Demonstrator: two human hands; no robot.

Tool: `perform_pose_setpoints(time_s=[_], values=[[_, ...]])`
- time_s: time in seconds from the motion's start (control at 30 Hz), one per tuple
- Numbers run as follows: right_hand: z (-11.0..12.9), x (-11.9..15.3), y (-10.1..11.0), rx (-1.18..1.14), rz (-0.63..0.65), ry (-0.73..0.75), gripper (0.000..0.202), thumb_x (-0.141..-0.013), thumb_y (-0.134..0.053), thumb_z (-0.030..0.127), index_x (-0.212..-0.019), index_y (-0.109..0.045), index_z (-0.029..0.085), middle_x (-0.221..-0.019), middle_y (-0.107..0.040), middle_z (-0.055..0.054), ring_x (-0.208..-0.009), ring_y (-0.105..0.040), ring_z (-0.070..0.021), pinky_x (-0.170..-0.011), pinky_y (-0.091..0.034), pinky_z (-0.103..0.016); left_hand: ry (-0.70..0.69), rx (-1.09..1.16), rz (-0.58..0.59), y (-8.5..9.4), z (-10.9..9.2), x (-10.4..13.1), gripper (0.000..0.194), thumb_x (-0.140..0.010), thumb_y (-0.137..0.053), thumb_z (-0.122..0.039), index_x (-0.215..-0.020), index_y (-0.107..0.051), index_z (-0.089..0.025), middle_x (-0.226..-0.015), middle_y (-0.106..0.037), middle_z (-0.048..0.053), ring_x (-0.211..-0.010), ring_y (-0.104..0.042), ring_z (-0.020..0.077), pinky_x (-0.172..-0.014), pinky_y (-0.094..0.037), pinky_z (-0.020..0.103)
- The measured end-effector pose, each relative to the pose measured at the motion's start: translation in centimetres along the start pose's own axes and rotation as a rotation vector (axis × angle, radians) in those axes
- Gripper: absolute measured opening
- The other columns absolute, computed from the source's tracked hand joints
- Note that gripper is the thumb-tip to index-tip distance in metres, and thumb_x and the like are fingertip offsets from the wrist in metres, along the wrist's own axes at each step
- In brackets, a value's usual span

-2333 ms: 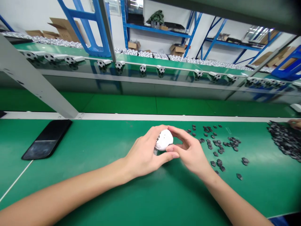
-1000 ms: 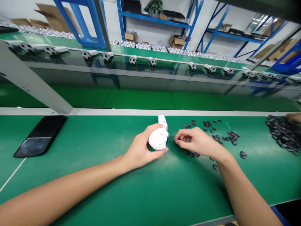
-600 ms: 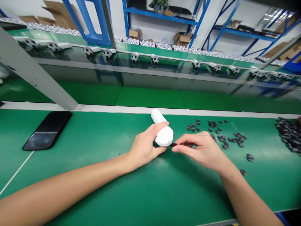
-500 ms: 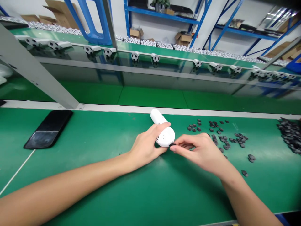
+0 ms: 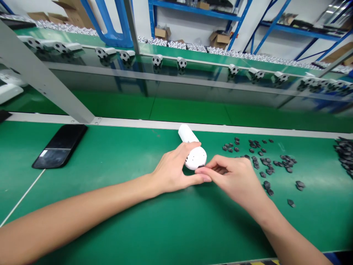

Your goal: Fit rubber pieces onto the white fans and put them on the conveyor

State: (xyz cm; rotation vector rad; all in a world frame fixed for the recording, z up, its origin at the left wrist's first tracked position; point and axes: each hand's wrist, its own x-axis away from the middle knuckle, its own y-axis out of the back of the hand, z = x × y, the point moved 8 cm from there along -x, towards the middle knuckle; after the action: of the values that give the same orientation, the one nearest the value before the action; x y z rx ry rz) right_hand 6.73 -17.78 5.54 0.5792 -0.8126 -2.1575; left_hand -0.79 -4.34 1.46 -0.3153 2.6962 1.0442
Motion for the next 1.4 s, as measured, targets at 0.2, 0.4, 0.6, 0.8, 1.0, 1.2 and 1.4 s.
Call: perform_pose_setpoints(time_s=[0.2, 0.4, 0.6, 0.8, 1.0, 1.2, 1.4], values=[[0.0, -0.3, -0.5, 0.010, 0.016, 0.025, 0.024, -0.090, -0.080, 0.036, -0.072, -0.072, 0.023, -0.068, -0.076, 0.002, -0.057, -0.068, -0.0149, -0.054, -0.048, -0.025, -0.044, -0.018, -0.021, 0.4, -0.1, -0.2, 0.082, -0.083, -0.074, -0.069, -0.146, -0.040, -0.027, -0.137, -0.065, 0.008, -0.112, -0.070, 0.0291, -0.089, -0.057, 0.042], [0.1, -0.6, -0.9, 0.100, 0.332, 0.222, 0.018, -0.105, -0.060, 0.033, -0.093, -0.070, 0.024, -0.086, -0.076, 0.002, -0.073, -0.067, -0.0150, -0.066, -0.045, -0.026, -0.056, -0.077, 0.006, 0.8, 0.1, -0.1, 0.060, -0.092, -0.065, -0.060, -0.140, -0.046, -0.029, -0.135, -0.068, 0.004, -0.107, -0.072, 0.0245, -0.083, -0.055, 0.036], [-5.9, -2.0, 5.5, 0.257, 0.204, -0.075, 0.027, -0.107, -0.052, 0.046, -0.114, -0.073, 0.030, -0.097, -0.080, 0.001, -0.072, -0.070, -0.0171, -0.063, -0.048, -0.028, -0.163, -0.435, 0.209, -1.3, -0.2, -0.1, 0.065, -0.087, -0.061, -0.073, -0.132, -0.056, -0.026, -0.110, -0.075, 0.003, -0.085, -0.074, 0.0262, -0.065, -0.048, 0.035], [-9.7, -1.7, 4.3, 0.350, 0.394, -0.213, 0.020, -0.102, -0.059, 0.041, -0.114, -0.072, 0.031, -0.090, -0.078, 0.001, -0.073, -0.070, -0.0199, -0.058, -0.045, -0.029, -0.156, -0.564, 0.241, -1.2, -0.2, 0.0, 0.070, -0.085, -0.057, -0.078, -0.129, -0.058, -0.023, -0.100, -0.078, 0.005, -0.077, -0.073, 0.0277, -0.063, -0.044, 0.036], [-9.6, -1.9, 3.4, 0.388, 0.401, -0.234, 0.014, -0.095, -0.066, 0.038, -0.104, -0.068, 0.028, -0.085, -0.075, 0.001, -0.075, -0.067, -0.0205, -0.054, -0.038, -0.028, -0.155, -0.547, 0.248, -1.5, -0.1, 0.1, 0.066, -0.089, -0.054, -0.074, -0.132, -0.058, -0.024, -0.096, -0.079, 0.004, -0.073, -0.073, 0.0261, -0.059, -0.041, 0.034], [-8.6, -2.3, 3.3, 0.295, 0.364, -0.151, 0.010, -0.091, -0.064, 0.028, -0.084, -0.058, 0.025, -0.071, -0.065, 0.004, -0.062, -0.056, -0.0155, -0.055, -0.039, -0.028, -0.153, -0.400, 0.181, -0.8, -0.4, 0.1, 0.057, -0.090, -0.059, -0.065, -0.129, -0.058, -0.024, -0.096, -0.078, 0.002, -0.069, -0.071, 0.0227, -0.057, -0.040, 0.031], [-6.7, -2.5, 2.4, 0.042, 0.280, -0.108, 0.007, -0.093, -0.067, 0.032, -0.094, -0.071, 0.026, -0.077, -0.072, 0.002, -0.070, -0.066, -0.0178, -0.065, -0.052, -0.029, -0.083, -0.212, 0.054, 0.6, 0.0, 0.3, 0.053, -0.087, -0.069, -0.054, -0.129, -0.056, -0.025, -0.091, -0.076, -0.002, -0.061, -0.065, 0.0171, -0.056, -0.041, 0.029]])
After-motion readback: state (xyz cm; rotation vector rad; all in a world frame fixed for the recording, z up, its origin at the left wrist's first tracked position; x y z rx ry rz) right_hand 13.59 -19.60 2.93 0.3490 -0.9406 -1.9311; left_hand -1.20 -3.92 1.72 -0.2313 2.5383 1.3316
